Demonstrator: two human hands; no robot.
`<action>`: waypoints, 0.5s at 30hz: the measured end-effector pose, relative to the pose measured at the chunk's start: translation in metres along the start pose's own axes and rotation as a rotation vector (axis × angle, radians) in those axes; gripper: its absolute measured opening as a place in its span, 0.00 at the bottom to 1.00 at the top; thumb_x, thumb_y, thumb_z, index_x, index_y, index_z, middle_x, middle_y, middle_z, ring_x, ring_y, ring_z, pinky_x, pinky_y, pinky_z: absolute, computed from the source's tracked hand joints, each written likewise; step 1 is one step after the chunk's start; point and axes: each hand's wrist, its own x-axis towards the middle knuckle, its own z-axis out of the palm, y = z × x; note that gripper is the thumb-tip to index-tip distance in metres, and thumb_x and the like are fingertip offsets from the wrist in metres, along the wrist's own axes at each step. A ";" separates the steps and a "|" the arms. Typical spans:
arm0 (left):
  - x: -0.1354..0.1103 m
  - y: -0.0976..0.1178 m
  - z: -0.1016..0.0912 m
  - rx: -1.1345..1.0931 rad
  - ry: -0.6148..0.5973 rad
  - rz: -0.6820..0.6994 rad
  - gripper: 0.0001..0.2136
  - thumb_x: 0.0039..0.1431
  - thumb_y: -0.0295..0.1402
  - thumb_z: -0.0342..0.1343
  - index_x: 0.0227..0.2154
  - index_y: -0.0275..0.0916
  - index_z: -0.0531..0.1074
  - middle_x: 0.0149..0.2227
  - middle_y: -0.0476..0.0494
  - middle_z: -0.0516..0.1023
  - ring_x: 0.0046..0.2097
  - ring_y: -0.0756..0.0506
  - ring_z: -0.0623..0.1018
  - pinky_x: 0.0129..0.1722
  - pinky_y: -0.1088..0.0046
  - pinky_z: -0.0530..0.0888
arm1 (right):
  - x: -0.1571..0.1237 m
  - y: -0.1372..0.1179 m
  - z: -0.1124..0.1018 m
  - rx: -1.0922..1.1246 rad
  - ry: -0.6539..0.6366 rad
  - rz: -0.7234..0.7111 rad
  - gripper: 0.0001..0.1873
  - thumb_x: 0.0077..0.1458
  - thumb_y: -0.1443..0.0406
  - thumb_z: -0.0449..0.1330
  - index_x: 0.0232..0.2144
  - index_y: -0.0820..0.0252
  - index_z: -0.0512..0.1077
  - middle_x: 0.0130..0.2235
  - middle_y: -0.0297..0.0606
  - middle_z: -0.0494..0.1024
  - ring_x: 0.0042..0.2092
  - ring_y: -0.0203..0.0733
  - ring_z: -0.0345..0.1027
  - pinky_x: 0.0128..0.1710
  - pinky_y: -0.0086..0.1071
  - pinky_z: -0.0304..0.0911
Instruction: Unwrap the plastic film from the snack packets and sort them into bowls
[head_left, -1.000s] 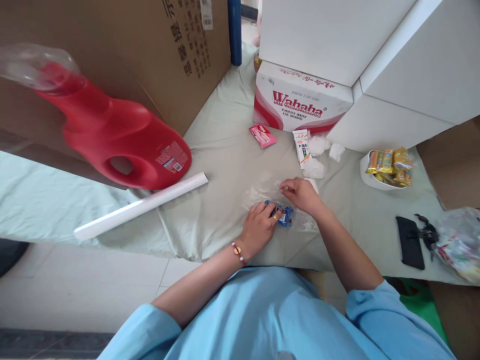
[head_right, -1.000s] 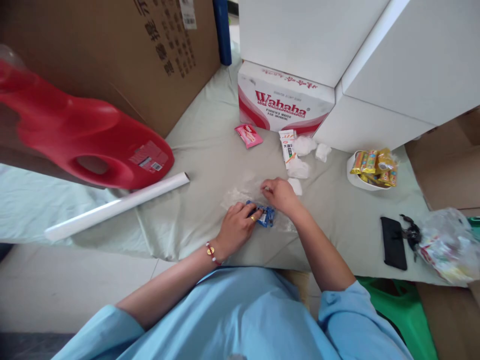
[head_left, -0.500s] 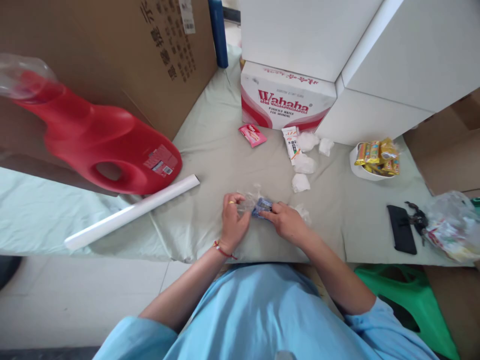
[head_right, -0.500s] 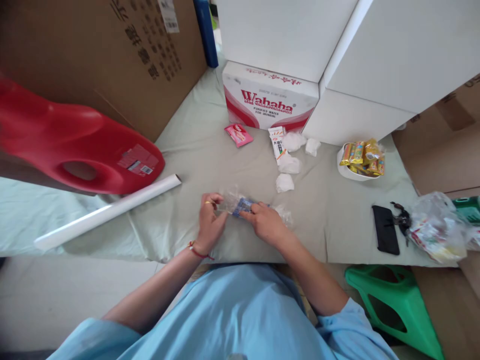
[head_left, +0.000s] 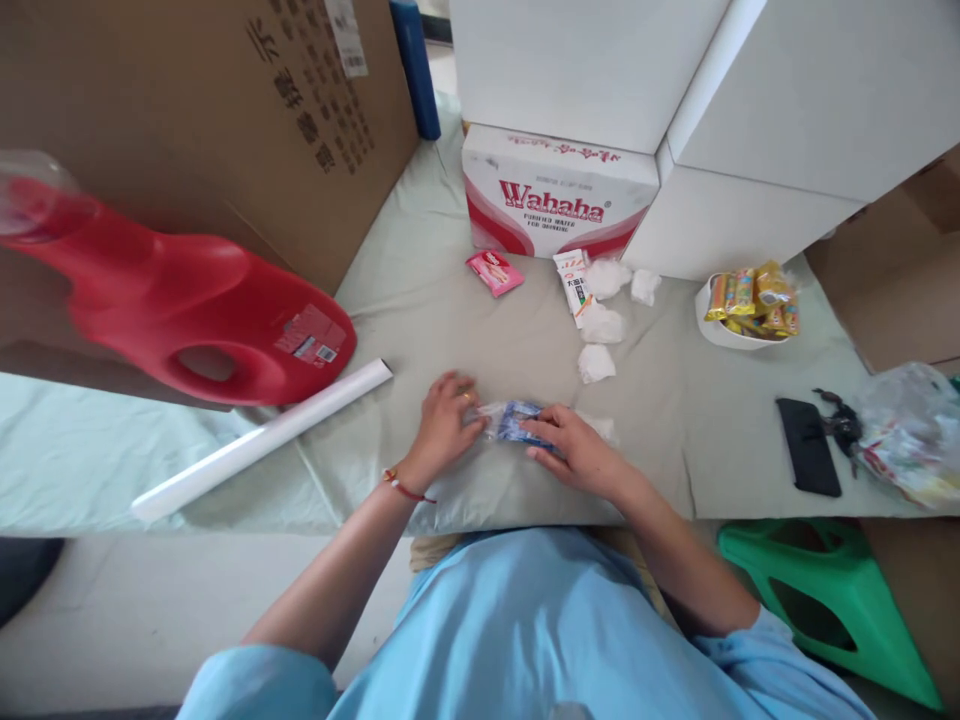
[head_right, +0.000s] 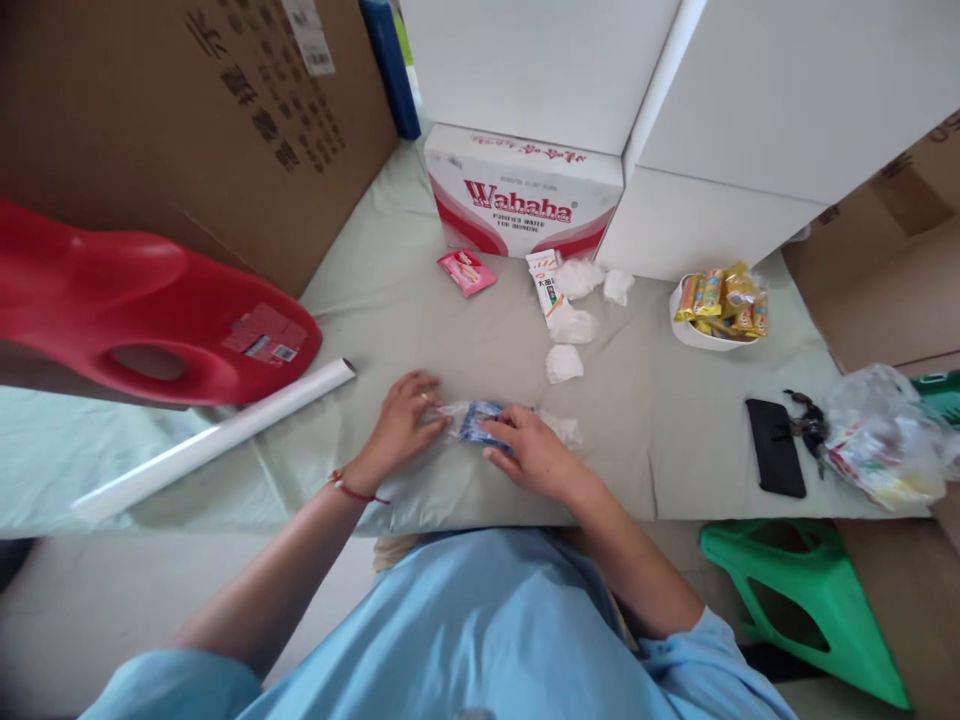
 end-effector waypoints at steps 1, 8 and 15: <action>-0.005 0.004 -0.003 -0.067 -0.002 -0.007 0.05 0.59 0.37 0.60 0.34 0.41 0.75 0.48 0.37 0.81 0.54 0.36 0.78 0.57 0.53 0.74 | -0.001 0.001 0.001 0.012 0.015 0.002 0.20 0.70 0.60 0.60 0.61 0.54 0.75 0.50 0.48 0.75 0.48 0.47 0.71 0.51 0.43 0.72; -0.024 0.078 0.018 -0.254 0.027 0.083 0.10 0.67 0.31 0.52 0.45 0.41 0.77 0.44 0.40 0.80 0.46 0.43 0.79 0.49 0.65 0.77 | 0.001 0.007 0.005 0.045 0.043 -0.005 0.16 0.68 0.67 0.58 0.54 0.56 0.78 0.52 0.48 0.78 0.53 0.49 0.72 0.55 0.45 0.71; -0.043 0.079 0.067 0.214 -0.027 0.223 0.32 0.62 0.27 0.54 0.70 0.37 0.62 0.68 0.28 0.70 0.66 0.32 0.70 0.62 0.49 0.70 | -0.024 0.022 0.004 0.049 0.399 0.279 0.15 0.71 0.60 0.54 0.53 0.54 0.77 0.53 0.48 0.79 0.54 0.50 0.73 0.57 0.49 0.72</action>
